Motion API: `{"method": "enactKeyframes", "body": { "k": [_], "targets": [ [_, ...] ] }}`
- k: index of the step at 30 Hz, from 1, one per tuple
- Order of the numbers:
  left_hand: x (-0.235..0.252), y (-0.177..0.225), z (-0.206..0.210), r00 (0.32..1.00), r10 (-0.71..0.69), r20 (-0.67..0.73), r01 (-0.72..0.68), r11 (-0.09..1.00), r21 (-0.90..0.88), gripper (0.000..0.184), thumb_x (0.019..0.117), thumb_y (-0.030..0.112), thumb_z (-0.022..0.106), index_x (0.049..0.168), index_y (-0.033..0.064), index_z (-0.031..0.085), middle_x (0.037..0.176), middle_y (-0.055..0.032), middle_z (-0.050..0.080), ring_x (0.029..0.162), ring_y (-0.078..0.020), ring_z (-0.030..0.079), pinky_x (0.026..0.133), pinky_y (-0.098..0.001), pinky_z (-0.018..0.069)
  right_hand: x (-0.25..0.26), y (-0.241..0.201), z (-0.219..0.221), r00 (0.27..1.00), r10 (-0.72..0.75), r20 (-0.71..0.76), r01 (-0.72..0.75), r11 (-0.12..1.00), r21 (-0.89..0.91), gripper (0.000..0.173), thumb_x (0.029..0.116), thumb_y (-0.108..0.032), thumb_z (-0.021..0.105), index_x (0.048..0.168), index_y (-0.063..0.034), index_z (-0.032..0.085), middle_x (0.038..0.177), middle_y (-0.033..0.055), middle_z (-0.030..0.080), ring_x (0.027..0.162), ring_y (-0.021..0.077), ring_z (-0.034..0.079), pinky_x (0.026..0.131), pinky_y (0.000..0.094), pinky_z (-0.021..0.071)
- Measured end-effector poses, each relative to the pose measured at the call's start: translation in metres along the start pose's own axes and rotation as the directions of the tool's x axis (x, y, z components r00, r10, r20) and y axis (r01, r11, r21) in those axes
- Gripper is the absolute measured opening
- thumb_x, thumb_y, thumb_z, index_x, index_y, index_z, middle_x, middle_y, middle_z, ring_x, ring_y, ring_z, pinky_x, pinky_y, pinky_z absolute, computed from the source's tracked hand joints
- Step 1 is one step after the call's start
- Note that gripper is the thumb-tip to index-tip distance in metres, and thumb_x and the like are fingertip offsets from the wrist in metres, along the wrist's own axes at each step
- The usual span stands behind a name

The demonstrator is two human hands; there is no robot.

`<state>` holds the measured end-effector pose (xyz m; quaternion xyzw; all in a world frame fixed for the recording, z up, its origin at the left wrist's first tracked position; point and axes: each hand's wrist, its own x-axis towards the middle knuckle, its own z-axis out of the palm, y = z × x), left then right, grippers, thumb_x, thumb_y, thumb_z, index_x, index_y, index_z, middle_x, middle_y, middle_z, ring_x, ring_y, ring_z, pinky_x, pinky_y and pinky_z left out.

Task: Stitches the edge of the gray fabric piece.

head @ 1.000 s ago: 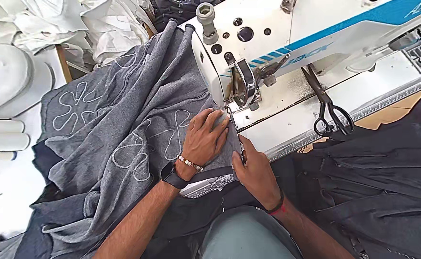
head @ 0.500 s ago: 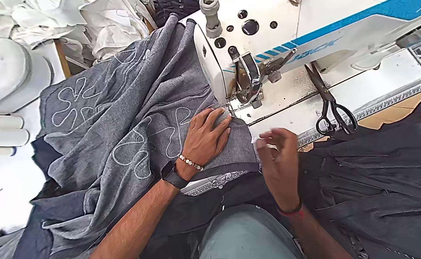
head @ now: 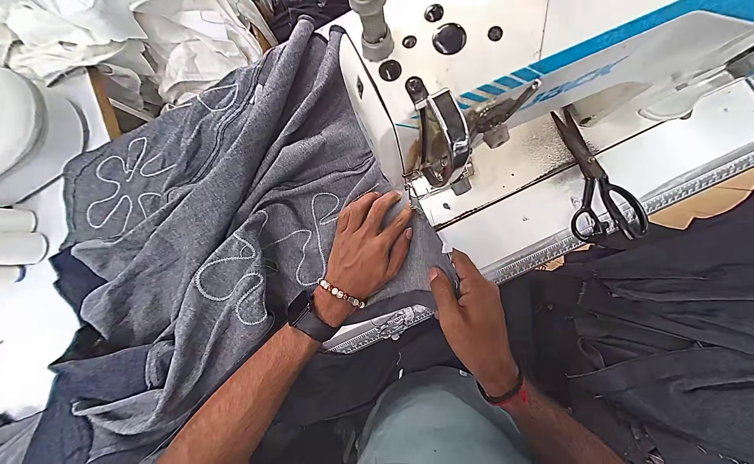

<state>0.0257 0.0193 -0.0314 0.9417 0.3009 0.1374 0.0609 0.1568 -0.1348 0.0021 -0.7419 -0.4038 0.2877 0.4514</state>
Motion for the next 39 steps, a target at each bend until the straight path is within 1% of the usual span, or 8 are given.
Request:
{"method": "enactKeyframes", "body": {
  "k": [9, 16, 22, 28, 33, 35, 37, 39],
  "targets": [
    [0.003, -0.006, -0.002, 0.998, 0.045, -0.038, -0.044, 0.998, 0.033, 0.037, 0.1042, 0.039, 0.05, 0.133, 0.027, 0.07, 0.143, -0.0037, 0.059, 0.135, -0.0276, 0.048, 0.113, -0.0476, 0.0329, 0.028, 0.003, 0.012, 0.996, -0.054, -0.07, 0.036, 0.971, -0.237, 0.036, 0.0975, -0.023, 0.056, 0.128, -0.0105, 0.07, 0.062, -0.0037, 0.061, 0.049, 0.0082, 0.054, 0.046, 0.0297, 0.0449],
    [0.004, -0.011, -0.004, 0.997, 0.065, -0.03, -0.063, 0.997, 0.035, 0.037, 0.1041, 0.042, 0.05, 0.132, 0.0289, 0.07, 0.141, -0.0037, 0.06, 0.132, -0.0274, 0.05, 0.111, -0.047, 0.0329, 0.046, 0.003, 0.022, 0.995, -0.03, -0.091, -0.002, 0.944, -0.33, 0.031, 0.0952, -0.024, 0.059, 0.123, -0.015, 0.071, 0.059, -0.0032, 0.058, 0.048, 0.0119, 0.053, 0.045, 0.0338, 0.0425],
    [0.009, -0.019, -0.006, 0.994, 0.106, -0.023, -0.105, 0.993, 0.056, 0.039, 0.1032, 0.045, 0.051, 0.136, 0.034, 0.067, 0.141, -0.0026, 0.06, 0.132, -0.0268, 0.049, 0.111, -0.0467, 0.0321, 0.065, -0.002, 0.033, 0.996, -0.041, -0.081, 0.006, 0.918, -0.397, 0.019, 0.0973, -0.024, 0.058, 0.111, -0.0123, 0.065, 0.056, -0.0013, 0.052, 0.048, 0.0181, 0.054, 0.045, 0.0382, 0.0424],
    [0.006, -0.017, -0.007, 0.99, 0.144, -0.009, -0.144, 0.99, 0.013, 0.037, 0.1047, 0.03, 0.048, 0.136, 0.0263, 0.068, 0.143, -0.0053, 0.06, 0.134, -0.0268, 0.051, 0.11, -0.0451, 0.0403, 0.074, -0.003, 0.039, 0.994, -0.065, -0.087, 0.019, 0.895, -0.446, 0.025, 0.0988, -0.024, 0.056, 0.119, -0.0114, 0.061, 0.059, 0.002, 0.056, 0.053, 0.023, 0.059, 0.048, 0.0422, 0.0459],
    [0.011, -0.029, -0.008, 0.986, 0.165, 0.001, -0.164, 0.985, -0.058, 0.037, 0.1046, 0.034, 0.048, 0.136, 0.0297, 0.068, 0.143, -0.0048, 0.06, 0.133, -0.0263, 0.052, 0.104, -0.0468, 0.0424, 0.081, -0.002, 0.03, 1.0, -0.024, -0.012, 0.019, 0.938, -0.346, 0.036, 0.099, -0.027, 0.057, 0.13, -0.009, 0.054, 0.063, 0.0029, 0.057, 0.054, 0.0236, 0.059, 0.049, 0.044, 0.0487],
    [0.012, -0.034, -0.011, 0.982, 0.186, 0.022, -0.184, 0.981, -0.069, 0.037, 0.1051, 0.036, 0.048, 0.135, 0.0293, 0.069, 0.145, -0.0037, 0.059, 0.135, -0.0258, 0.051, 0.108, -0.0472, 0.0413, 0.087, 0.0, 0.019, 0.993, -0.039, 0.112, 0.071, 0.949, -0.308, 0.045, 0.1001, -0.036, 0.057, 0.136, -0.0091, 0.05, 0.066, 0.003, 0.058, 0.054, 0.0215, 0.059, 0.05, 0.0437, 0.0504],
    [0.013, -0.036, -0.013, 0.978, 0.206, 0.021, -0.204, 0.976, -0.078, 0.035, 0.1048, 0.036, 0.049, 0.13, 0.0268, 0.072, 0.145, -0.0043, 0.06, 0.136, -0.0267, 0.051, 0.109, -0.048, 0.0415, 0.099, -0.002, -0.002, 0.968, -0.01, 0.25, 0.104, 0.926, -0.364, 0.055, 0.1003, -0.052, 0.058, 0.141, -0.0158, 0.056, 0.078, 0.0076, 0.068, 0.065, 0.0263, 0.066, 0.057, 0.0499, 0.0552],
    [0.014, -0.039, -0.014, 0.975, 0.219, 0.03, -0.216, 0.973, -0.075, 0.036, 0.1048, 0.036, 0.048, 0.133, 0.0285, 0.071, 0.145, -0.004, 0.06, 0.135, -0.0267, 0.051, 0.108, -0.0481, 0.0416, 0.106, -0.005, -0.023, 0.968, -0.023, 0.248, 0.145, 0.86, -0.488, 0.051, 0.1011, -0.061, 0.052, 0.126, -0.0204, 0.071, 0.077, 0.0109, 0.068, 0.068, 0.0323, 0.067, 0.055, 0.0545, 0.051]
  ]
}}
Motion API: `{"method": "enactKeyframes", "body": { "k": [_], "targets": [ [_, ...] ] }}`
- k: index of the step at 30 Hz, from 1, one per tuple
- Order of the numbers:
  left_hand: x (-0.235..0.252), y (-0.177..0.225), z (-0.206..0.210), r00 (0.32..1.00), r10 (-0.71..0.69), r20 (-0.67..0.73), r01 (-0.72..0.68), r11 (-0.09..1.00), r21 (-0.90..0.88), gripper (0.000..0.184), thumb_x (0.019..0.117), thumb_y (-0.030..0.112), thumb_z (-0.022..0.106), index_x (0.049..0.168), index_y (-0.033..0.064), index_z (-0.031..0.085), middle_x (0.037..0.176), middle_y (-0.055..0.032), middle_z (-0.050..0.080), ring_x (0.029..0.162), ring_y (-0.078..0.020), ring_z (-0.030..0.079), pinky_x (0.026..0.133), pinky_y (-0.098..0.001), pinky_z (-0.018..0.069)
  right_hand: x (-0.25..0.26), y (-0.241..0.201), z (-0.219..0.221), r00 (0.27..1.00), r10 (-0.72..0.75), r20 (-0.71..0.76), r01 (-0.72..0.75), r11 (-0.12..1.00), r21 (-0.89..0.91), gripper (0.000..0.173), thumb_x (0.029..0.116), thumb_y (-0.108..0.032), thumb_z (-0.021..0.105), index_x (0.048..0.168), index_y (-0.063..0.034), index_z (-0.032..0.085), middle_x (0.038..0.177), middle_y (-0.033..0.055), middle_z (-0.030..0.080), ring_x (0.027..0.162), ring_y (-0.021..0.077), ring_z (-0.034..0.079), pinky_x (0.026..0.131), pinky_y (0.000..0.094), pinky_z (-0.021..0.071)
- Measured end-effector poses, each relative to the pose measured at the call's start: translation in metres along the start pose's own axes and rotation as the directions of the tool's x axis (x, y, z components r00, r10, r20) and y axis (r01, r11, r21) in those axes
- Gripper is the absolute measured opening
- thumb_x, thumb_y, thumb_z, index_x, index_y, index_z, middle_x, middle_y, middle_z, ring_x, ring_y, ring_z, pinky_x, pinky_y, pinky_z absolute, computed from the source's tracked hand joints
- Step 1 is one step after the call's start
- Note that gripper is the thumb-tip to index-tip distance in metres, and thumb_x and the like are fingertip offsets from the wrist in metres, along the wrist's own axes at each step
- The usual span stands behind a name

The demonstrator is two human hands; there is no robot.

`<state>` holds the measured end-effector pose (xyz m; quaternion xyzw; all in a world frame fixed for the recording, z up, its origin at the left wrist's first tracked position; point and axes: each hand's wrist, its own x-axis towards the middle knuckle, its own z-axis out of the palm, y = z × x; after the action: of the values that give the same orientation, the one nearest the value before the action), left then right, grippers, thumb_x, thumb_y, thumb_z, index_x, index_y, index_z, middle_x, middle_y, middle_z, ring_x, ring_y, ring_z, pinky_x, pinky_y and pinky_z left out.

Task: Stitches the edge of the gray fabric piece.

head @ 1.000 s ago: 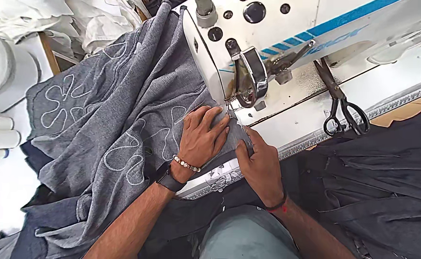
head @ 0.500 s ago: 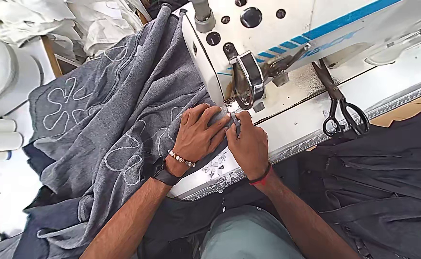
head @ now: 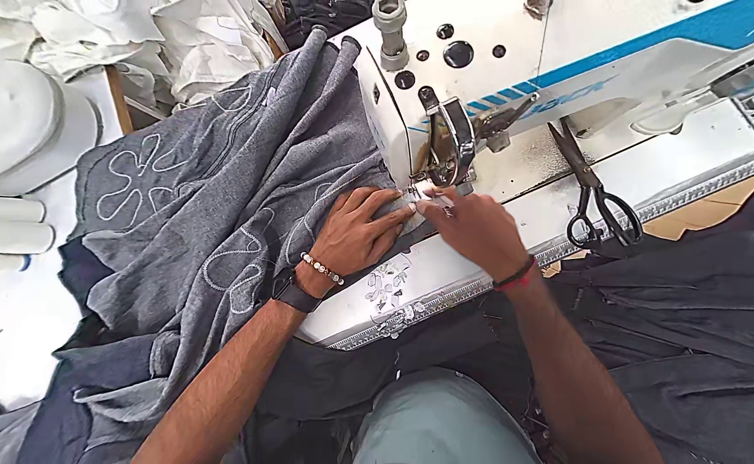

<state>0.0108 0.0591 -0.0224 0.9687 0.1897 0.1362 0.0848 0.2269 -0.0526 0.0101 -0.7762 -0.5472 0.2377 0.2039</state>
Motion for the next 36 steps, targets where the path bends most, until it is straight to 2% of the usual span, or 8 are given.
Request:
{"method": "enactKeyframes", "body": {
  "k": [3, 7, 10, 13, 16, 19, 26, 36],
  "targets": [
    [0.0, -0.006, -0.002, 1.0, 0.003, 0.016, -0.004, 1.0, 0.004, 0.038, 0.1047, 0.038, 0.048, 0.137, 0.0313, 0.068, 0.144, -0.0029, 0.06, 0.133, -0.0256, 0.052, 0.108, -0.0465, 0.0417, -0.007, 0.018, -0.004, 0.974, 0.023, -0.227, -0.069, 0.978, -0.196, 0.053, 0.105, -0.056, 0.044, 0.077, -0.0151, 0.063, 0.06, 0.0085, 0.056, 0.054, 0.0307, 0.06, 0.043, 0.0496, 0.0403],
    [0.0, -0.003, -0.001, 1.0, 0.003, 0.022, -0.003, 1.0, 0.011, 0.038, 0.1048, 0.038, 0.047, 0.138, 0.0318, 0.067, 0.146, -0.0038, 0.059, 0.135, -0.0262, 0.052, 0.107, -0.0478, 0.0438, -0.026, 0.048, -0.014, 0.907, 0.08, -0.414, -0.211, 0.936, -0.281, 0.041, 0.1067, -0.046, 0.047, 0.101, -0.0138, 0.071, 0.079, 0.0104, 0.067, 0.073, 0.0347, 0.067, 0.055, 0.0542, 0.0486],
    [0.003, -0.003, -0.002, 0.999, 0.022, 0.029, -0.023, 0.999, 0.038, 0.039, 0.1042, 0.039, 0.047, 0.138, 0.0341, 0.066, 0.148, -0.0023, 0.057, 0.136, -0.0276, 0.05, 0.113, -0.0533, 0.0351, -0.032, 0.036, -0.016, 0.887, 0.002, -0.461, -0.103, 0.975, -0.194, 0.031, 0.1054, -0.03, 0.051, 0.121, -0.0098, 0.069, 0.101, 0.0134, 0.069, 0.096, 0.0349, 0.066, 0.076, 0.0526, 0.0537],
    [0.003, -0.001, -0.002, 0.999, 0.003, 0.038, -0.005, 0.999, 0.048, 0.04, 0.1044, 0.04, 0.046, 0.139, 0.0355, 0.066, 0.15, -0.0013, 0.056, 0.137, -0.0287, 0.049, 0.113, -0.0549, 0.0331, -0.024, 0.018, 0.006, 0.92, -0.043, -0.389, 0.005, 0.995, -0.099, 0.04, 0.1037, -0.042, 0.055, 0.114, -0.0073, 0.071, 0.103, 0.0136, 0.069, 0.1, 0.0347, 0.064, 0.083, 0.0532, 0.0534],
    [0.003, -0.002, -0.003, 0.999, 0.002, 0.044, -0.004, 0.999, 0.052, 0.04, 0.1046, 0.04, 0.046, 0.139, 0.0355, 0.065, 0.15, -0.0012, 0.056, 0.139, -0.0285, 0.048, 0.114, -0.0538, 0.0341, -0.014, 0.003, 0.034, 0.923, -0.015, -0.385, -0.067, 0.978, -0.199, 0.05, 0.0926, -0.062, 0.062, 0.088, -0.0126, 0.068, 0.094, 0.0097, 0.06, 0.096, 0.0334, 0.058, 0.076, 0.051, 0.0445],
    [0.003, -0.003, -0.002, 0.999, -0.001, 0.045, -0.001, 0.999, 0.04, 0.041, 0.1042, 0.041, 0.046, 0.14, 0.0331, 0.064, 0.15, -0.0014, 0.056, 0.138, -0.0274, 0.049, 0.114, -0.052, 0.0355, -0.012, -0.001, 0.042, 0.925, 0.004, -0.379, -0.063, 0.988, -0.143, 0.038, 0.0937, -0.052, 0.064, 0.08, -0.0172, 0.068, 0.089, 0.0048, 0.06, 0.096, 0.0293, 0.057, 0.078, 0.0503, 0.0396],
    [0.006, -0.001, -0.004, 0.994, -0.036, 0.101, 0.032, 0.998, 0.047, 0.047, 0.1044, 0.045, 0.042, 0.146, 0.0312, 0.059, 0.151, -0.0018, 0.054, 0.138, -0.0281, 0.047, 0.114, -0.052, 0.0337, -0.01, -0.014, 0.02, 0.967, 0.153, -0.204, -0.114, 0.975, 0.189, 0.041, 0.0995, -0.039, 0.065, 0.128, -0.0105, 0.058, 0.08, 0.0052, 0.071, 0.067, 0.0258, 0.067, 0.059, 0.0509, 0.0525],
    [0.011, 0.012, -0.008, 0.993, -0.084, 0.084, 0.079, 0.995, 0.061, 0.042, 0.104, 0.041, 0.043, 0.139, 0.0325, 0.065, 0.146, -0.0036, 0.057, 0.134, -0.0304, 0.049, 0.109, -0.0539, 0.0358, -0.017, -0.004, 0.047, 0.906, -0.15, -0.396, 0.136, 0.989, -0.064, 0.021, 0.0947, -0.018, 0.062, 0.11, -0.0151, 0.076, 0.081, 0.0032, 0.072, 0.073, 0.0221, 0.067, 0.064, 0.0441, 0.0516]
  ]
}}
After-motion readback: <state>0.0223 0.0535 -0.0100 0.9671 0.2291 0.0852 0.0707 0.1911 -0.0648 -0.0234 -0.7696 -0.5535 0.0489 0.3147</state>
